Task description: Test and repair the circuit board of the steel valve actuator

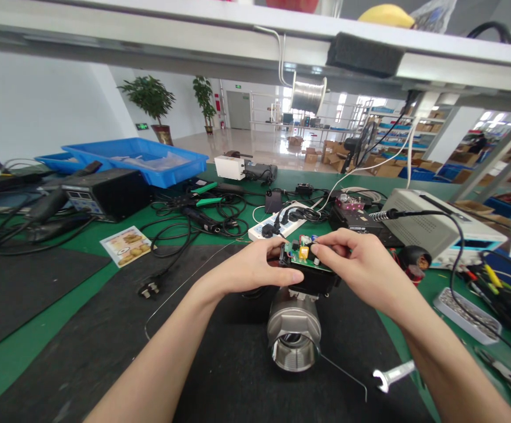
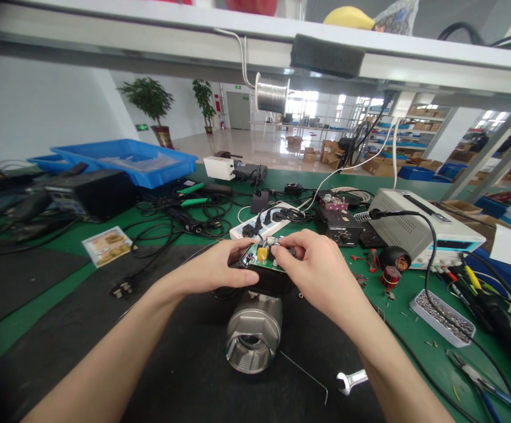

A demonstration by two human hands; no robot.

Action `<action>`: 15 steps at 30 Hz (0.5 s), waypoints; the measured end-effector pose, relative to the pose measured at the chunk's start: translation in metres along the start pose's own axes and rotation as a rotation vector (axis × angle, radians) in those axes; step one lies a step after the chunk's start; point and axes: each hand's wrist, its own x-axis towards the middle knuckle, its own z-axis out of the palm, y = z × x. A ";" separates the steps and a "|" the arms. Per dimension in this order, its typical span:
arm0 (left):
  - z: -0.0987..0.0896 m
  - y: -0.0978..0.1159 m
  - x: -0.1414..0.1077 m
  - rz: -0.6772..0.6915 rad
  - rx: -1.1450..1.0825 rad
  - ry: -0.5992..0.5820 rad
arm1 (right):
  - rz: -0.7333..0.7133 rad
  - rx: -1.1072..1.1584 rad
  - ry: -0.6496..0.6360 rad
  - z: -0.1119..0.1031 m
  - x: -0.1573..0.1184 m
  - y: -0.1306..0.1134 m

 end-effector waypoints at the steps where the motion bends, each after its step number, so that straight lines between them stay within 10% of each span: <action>1: 0.000 0.000 0.000 0.002 -0.002 -0.002 | 0.004 0.003 0.000 0.000 0.000 0.000; 15: 0.000 -0.001 0.001 0.007 -0.022 -0.006 | -0.003 0.003 0.015 0.001 0.001 0.002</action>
